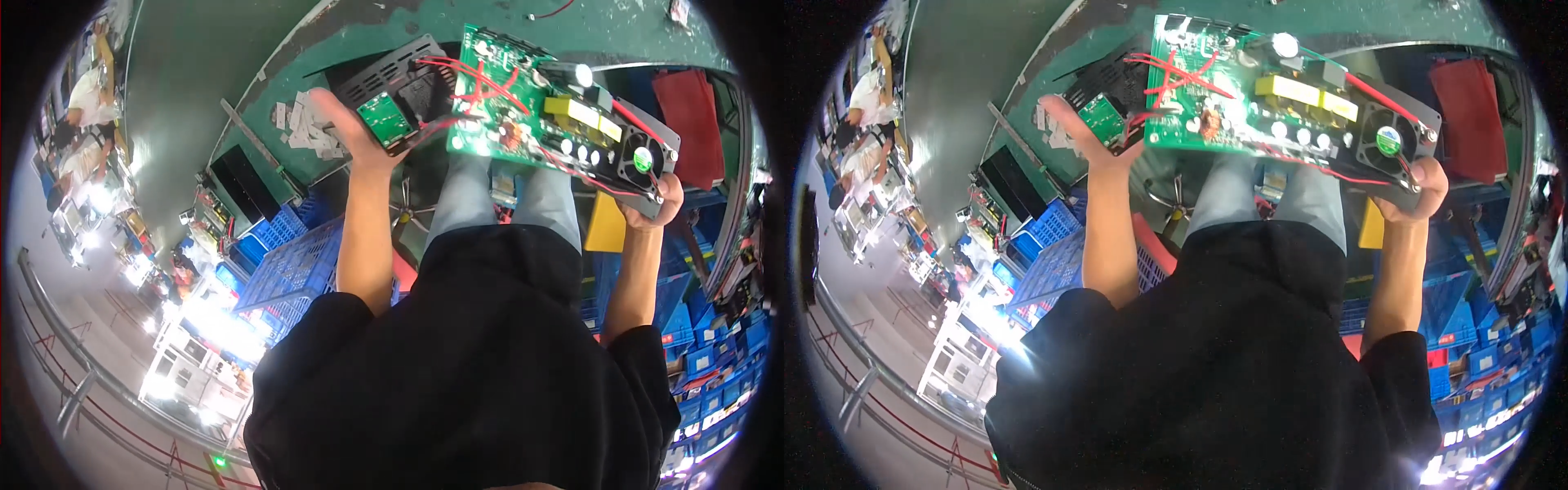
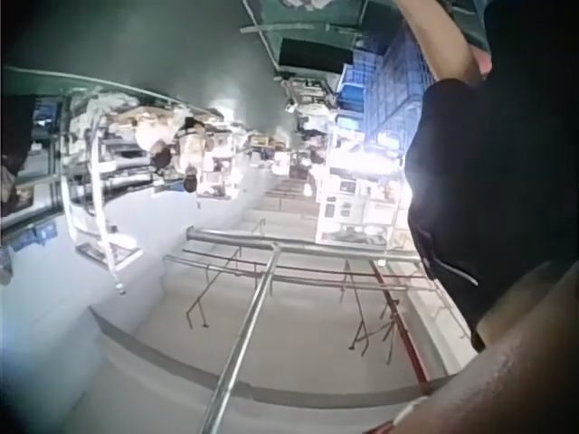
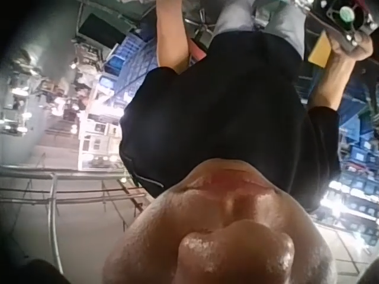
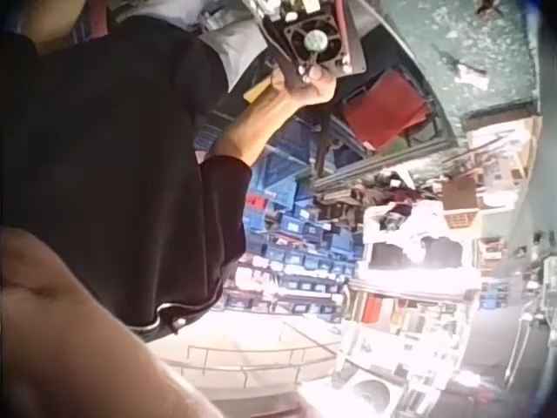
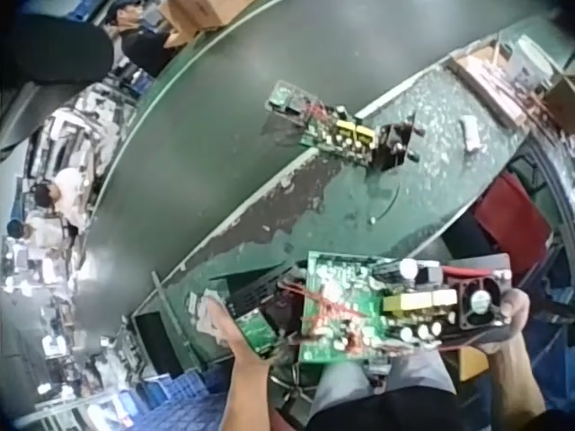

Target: Assembling electronic components, connecting wires, and applying labels to circuit boards on a factory production line.

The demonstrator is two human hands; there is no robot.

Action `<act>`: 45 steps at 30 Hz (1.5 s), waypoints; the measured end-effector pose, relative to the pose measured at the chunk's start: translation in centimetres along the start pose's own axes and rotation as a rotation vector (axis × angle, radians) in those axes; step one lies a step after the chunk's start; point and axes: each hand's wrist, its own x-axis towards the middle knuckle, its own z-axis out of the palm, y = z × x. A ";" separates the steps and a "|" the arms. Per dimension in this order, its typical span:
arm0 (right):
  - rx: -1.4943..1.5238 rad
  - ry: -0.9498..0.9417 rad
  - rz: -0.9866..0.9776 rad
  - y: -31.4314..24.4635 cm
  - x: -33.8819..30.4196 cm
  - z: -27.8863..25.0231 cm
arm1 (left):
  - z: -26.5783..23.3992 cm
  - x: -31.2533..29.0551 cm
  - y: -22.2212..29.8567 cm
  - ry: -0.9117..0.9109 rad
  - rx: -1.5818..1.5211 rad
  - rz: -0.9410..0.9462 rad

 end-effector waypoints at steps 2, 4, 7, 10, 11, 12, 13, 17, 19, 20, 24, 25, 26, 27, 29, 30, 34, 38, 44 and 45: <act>-0.041 0.034 0.016 -0.1 -0.6 -0.4 | -0.4 0.4 -0.8 -0.356 -0.033 0.070; -0.105 0.077 -0.003 -0.7 -1.8 -1.7 | -1.2 1.1 -1.8 -0.711 -0.064 0.141; -0.225 0.204 -0.017 -0.3 -3.6 -3.8 | -4.7 2.3 -3.4 -0.769 0.078 0.192; -0.514 0.439 -0.053 0.2 -4.2 -7.4 | -5.7 1.4 -3.7 -0.652 0.535 0.336; -0.577 0.416 -0.027 -0.3 -4.3 -9.7 | -6.3 2.0 -3.8 -0.672 0.727 0.427; -0.554 0.288 0.034 -1.1 -4.2 -10.1 | -4.2 1.0 -3.7 -0.686 0.655 0.416; -0.549 0.334 -0.029 -1.5 -4.3 -10.3 | -2.9 0.3 -4.0 -0.657 0.627 0.431; -0.618 0.617 -0.181 0.8 -1.4 -7.5 | -2.7 1.8 -6.5 -0.603 0.824 0.633; -0.761 0.406 -0.082 -0.4 -1.6 -10.6 | -4.1 2.6 -7.4 -0.422 0.885 0.754; -0.829 0.290 -0.029 -1.0 -1.5 -11.7 | -4.8 2.9 -8.1 -0.335 0.888 0.766; -0.753 0.191 -0.025 -1.9 -2.6 -14.0 | -6.1 4.2 -9.9 -0.474 0.596 0.762; -0.656 0.217 -0.042 -1.3 -2.8 -14.3 | -6.6 4.4 -10.1 -0.475 0.605 0.754; -0.653 0.222 -0.045 -1.4 -2.9 -14.8 | -6.5 4.8 -10.1 -0.502 0.602 0.757; -0.756 0.244 -0.060 -1.6 -2.9 -15.4 | -6.3 5.1 -10.2 -0.527 0.599 0.760; -0.833 0.253 0.026 -1.8 -2.5 -15.5 | -6.2 5.4 -10.4 -0.454 0.619 0.780; -0.827 0.254 0.028 -1.5 -2.1 -15.0 | -6.4 5.5 -10.3 -0.437 0.648 0.780; -0.757 0.407 0.039 -0.9 -2.3 -15.0 | -6.4 5.8 -10.0 -0.398 0.660 0.735; -0.877 0.294 0.023 -1.7 -3.0 -17.2 | -6.7 6.4 -9.5 -0.401 0.627 0.704; -1.141 0.304 -0.102 -1.2 -2.5 -17.9 | -7.5 7.2 -8.9 -0.448 0.549 0.639; -1.187 0.303 -0.126 -1.2 -2.3 -17.9 | -7.9 7.3 -8.8 -0.433 0.545 0.618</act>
